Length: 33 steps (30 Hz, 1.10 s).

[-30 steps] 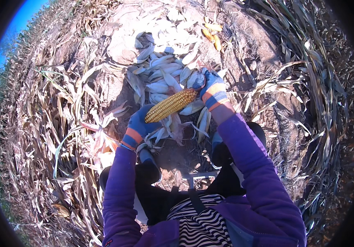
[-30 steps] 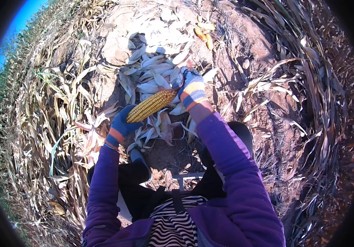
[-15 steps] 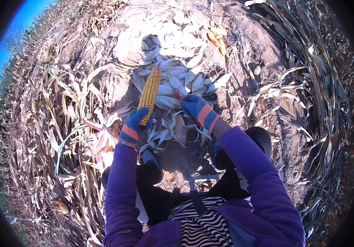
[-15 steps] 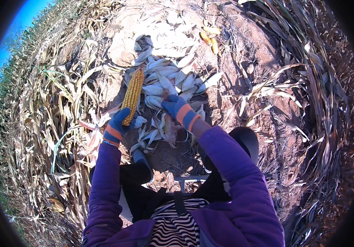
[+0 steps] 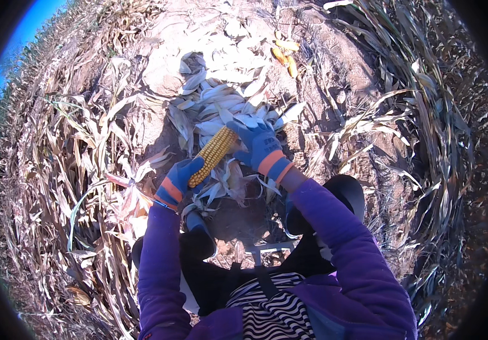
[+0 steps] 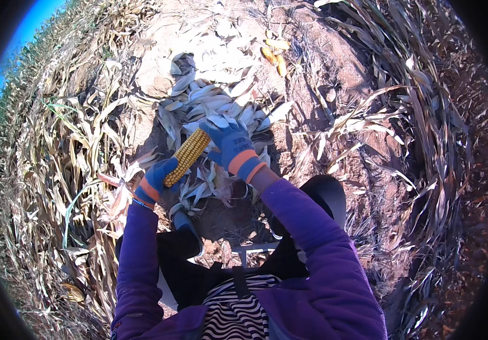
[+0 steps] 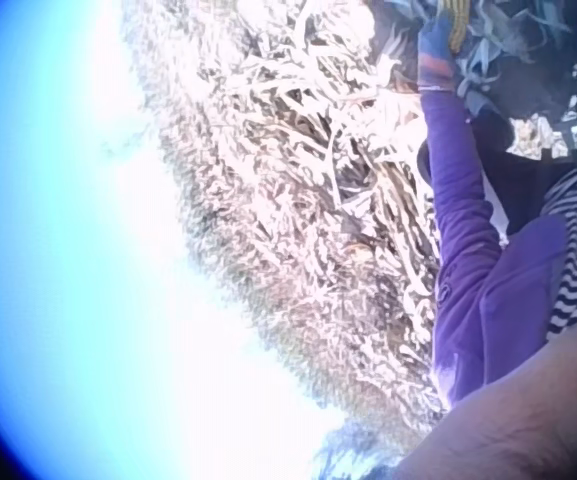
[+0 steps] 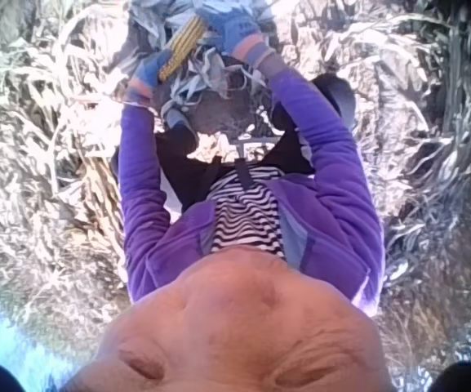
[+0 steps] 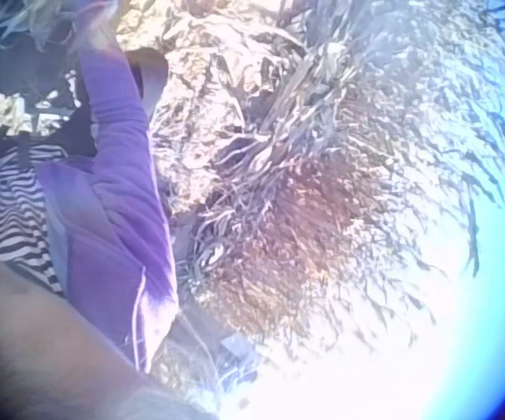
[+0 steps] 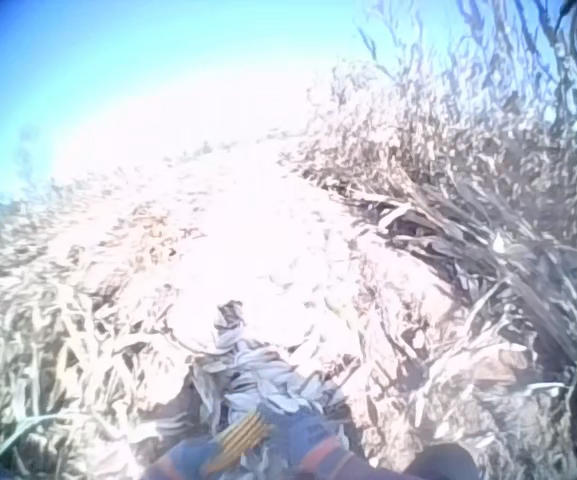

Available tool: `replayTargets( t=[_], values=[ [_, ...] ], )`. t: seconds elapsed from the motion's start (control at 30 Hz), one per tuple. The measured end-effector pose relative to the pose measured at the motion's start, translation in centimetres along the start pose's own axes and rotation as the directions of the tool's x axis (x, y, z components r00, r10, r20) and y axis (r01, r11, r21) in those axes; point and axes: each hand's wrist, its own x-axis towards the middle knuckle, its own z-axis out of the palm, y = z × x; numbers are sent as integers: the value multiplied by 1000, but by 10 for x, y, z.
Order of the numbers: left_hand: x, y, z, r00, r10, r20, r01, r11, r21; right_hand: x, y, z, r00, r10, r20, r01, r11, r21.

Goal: The person sits on the ground in a cornfield and husks corn cobs by hand, removing the dried husks and placing the shucked cobs aside. The person handles multiple corn cobs one at a time, peeling back the husks and discarding them on the ground.

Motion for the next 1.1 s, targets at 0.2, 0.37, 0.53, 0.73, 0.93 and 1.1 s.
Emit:
replayTargets(
  t=[0.2, 0.37, 0.53, 0.73, 0.93, 1.1],
  values=[
    [-1, 2, 7, 995, -101, 11, 98, 983, 153, -26, -5, 18, 898, -50, 438, 173, 954, -246],
    [12, -18, -12, 973, 8, -229, 1, 999, 41, -54, -5, 55, 879, 55, 473, -123, 986, 114],
    [18, -1, -27, 910, 36, -413, -83, 992, -96, -71, 7, 85, 764, 369, 529, -602, 703, 378],
    [11, 11, -13, 918, 169, -359, -171, 985, 27, -69, 78, 112, 216, 637, 740, -835, -272, 478],
    [4, 14, -21, 890, 263, -373, -265, 963, 47, 76, 112, -10, 530, 838, 131, -442, 140, 886],
    [6, 16, -24, 888, 257, -381, -256, 965, 56, 117, 156, -54, 642, 761, -97, -246, 324, 914]
  ],
)
